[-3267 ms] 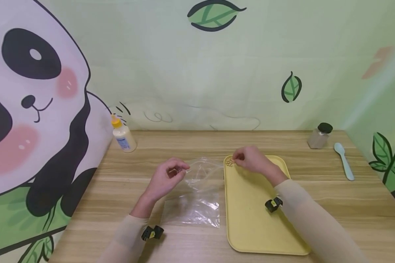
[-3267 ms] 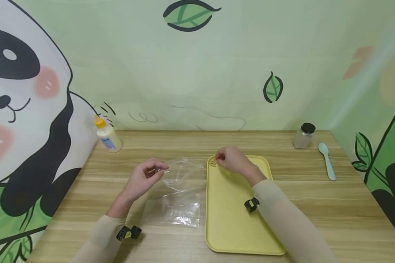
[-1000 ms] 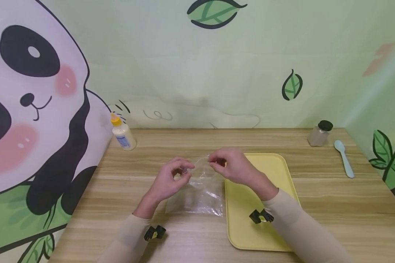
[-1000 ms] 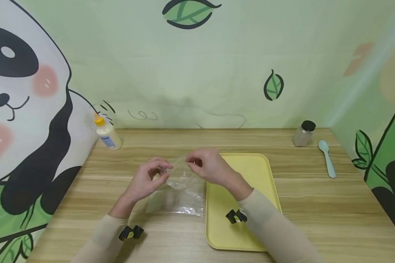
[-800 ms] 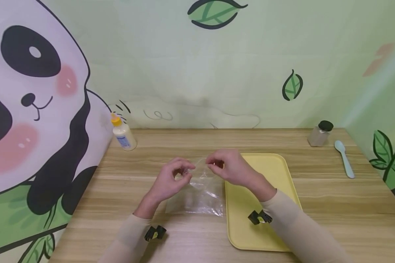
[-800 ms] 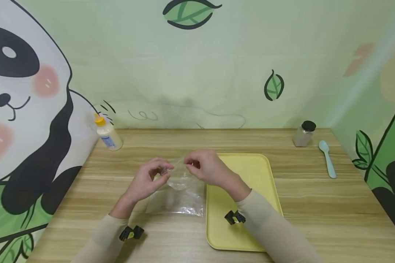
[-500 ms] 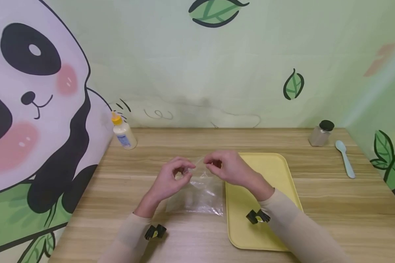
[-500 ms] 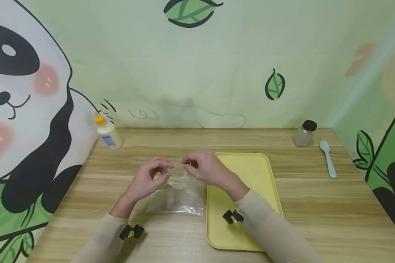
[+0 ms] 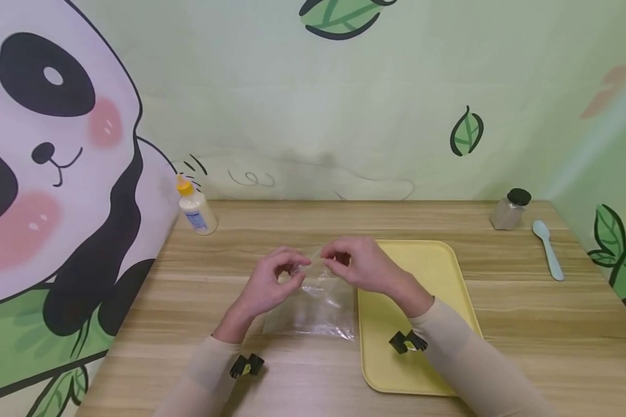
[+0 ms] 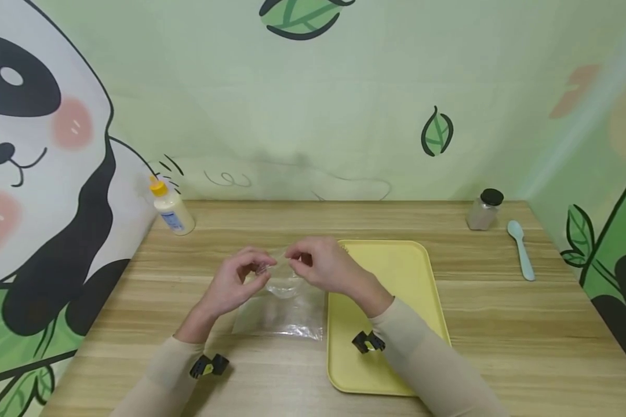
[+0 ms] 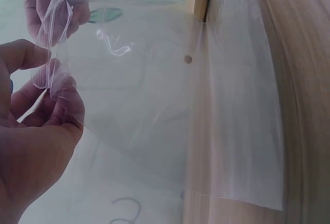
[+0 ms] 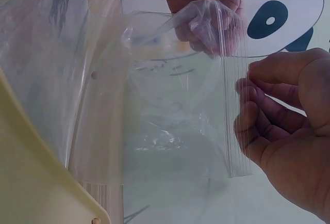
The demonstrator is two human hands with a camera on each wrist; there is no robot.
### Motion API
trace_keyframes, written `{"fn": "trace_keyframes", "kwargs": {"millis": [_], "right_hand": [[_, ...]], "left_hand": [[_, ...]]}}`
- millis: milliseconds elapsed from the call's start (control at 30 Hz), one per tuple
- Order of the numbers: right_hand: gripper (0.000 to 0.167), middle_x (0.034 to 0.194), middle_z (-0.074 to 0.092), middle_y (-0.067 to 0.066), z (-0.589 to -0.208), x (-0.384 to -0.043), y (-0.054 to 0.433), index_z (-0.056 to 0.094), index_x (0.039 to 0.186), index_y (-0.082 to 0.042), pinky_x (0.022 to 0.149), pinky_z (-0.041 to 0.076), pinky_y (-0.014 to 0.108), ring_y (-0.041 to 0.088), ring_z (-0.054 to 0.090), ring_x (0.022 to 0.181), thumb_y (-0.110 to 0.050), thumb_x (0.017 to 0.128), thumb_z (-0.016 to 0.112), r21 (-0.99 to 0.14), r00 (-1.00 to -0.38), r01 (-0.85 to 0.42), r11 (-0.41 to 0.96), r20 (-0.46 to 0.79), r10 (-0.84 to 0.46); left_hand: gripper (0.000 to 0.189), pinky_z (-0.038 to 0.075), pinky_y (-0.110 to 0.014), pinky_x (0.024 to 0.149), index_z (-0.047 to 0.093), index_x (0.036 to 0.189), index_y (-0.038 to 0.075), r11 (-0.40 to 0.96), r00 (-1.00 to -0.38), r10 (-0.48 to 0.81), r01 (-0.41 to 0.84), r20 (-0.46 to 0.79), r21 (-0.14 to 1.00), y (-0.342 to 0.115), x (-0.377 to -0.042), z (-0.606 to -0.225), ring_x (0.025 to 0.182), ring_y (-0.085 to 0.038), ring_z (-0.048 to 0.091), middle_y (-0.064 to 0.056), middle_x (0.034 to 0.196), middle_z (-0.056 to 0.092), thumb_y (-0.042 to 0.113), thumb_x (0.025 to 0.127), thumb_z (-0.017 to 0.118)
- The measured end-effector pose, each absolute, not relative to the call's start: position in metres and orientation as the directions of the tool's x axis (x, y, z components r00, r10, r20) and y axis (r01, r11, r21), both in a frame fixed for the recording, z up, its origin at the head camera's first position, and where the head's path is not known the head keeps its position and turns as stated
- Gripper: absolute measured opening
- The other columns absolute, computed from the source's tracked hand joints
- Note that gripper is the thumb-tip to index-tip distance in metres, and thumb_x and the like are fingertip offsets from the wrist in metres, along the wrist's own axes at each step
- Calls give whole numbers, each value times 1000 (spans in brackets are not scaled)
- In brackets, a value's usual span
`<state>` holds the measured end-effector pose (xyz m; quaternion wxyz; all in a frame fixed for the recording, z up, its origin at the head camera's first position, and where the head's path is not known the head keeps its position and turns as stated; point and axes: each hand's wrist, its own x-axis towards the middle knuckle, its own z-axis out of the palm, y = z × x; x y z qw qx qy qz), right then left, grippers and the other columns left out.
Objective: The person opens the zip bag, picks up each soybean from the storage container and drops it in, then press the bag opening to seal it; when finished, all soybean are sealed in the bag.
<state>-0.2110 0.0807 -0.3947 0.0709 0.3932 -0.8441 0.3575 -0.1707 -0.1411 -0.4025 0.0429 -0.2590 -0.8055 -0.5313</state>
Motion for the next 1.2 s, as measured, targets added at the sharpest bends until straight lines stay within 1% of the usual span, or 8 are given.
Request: {"fn": "trace_keyframes", "kwargs": {"millis": [100, 367, 633, 833, 1000, 1200], "right_hand": [[11, 84, 71, 1, -394, -212, 83, 73, 97, -5, 62, 54, 21, 6, 58, 69, -9, 88, 69, -547, -680, -715, 435, 402, -613], [9, 81, 69, -2, -394, -218, 90, 73, 96, -8, 62, 52, 22, 6, 56, 69, -12, 89, 69, -536, -709, -694, 481, 391, -588], [11, 87, 72, 3, -398, -234, 106, 73, 98, -5, 64, 54, 25, 10, 60, 71, -10, 88, 70, -585, -753, -648, 488, 392, -528], [14, 88, 71, 3, -403, -243, 116, 73, 101, -4, 65, 53, 24, 12, 60, 73, -10, 89, 69, -629, -809, -574, 524, 339, -480], [14, 86, 70, 3, -411, -250, 121, 72, 101, -3, 63, 53, 24, 13, 60, 72, -10, 89, 68, -645, -830, -543, 538, 314, -461], [14, 85, 70, 3, -421, -256, 126, 72, 100, -4, 64, 53, 25, 12, 60, 72, -12, 90, 68, -644, -857, -501, 578, 277, -434]], "left_hand": [[23, 55, -30, 77, 66, 103, -7, 301, -863, 373, 459, 340, 836, -140, -171, -402, 84, -22, 56, -23, 104, 63, -12, 81, 64], [22, 55, -29, 77, 66, 103, -7, 323, -863, 371, 466, 343, 824, -141, -170, -404, 84, -18, 56, -23, 102, 64, -11, 82, 64], [21, 55, -28, 77, 66, 103, -9, 320, -870, 366, 450, 329, 834, -141, -171, -404, 84, -17, 55, -22, 103, 64, -11, 82, 64], [21, 55, -28, 77, 66, 102, -10, 326, -867, 366, 460, 338, 826, -141, -172, -404, 83, -17, 56, -22, 103, 65, -11, 81, 65], [21, 55, -28, 77, 66, 102, -9, 332, -868, 363, 460, 338, 824, -142, -171, -404, 83, -16, 56, -21, 102, 65, -11, 82, 65], [21, 55, -30, 79, 66, 103, -9, 344, -873, 359, 453, 331, 822, -142, -171, -404, 84, -16, 56, -20, 103, 65, -10, 82, 65]]}}
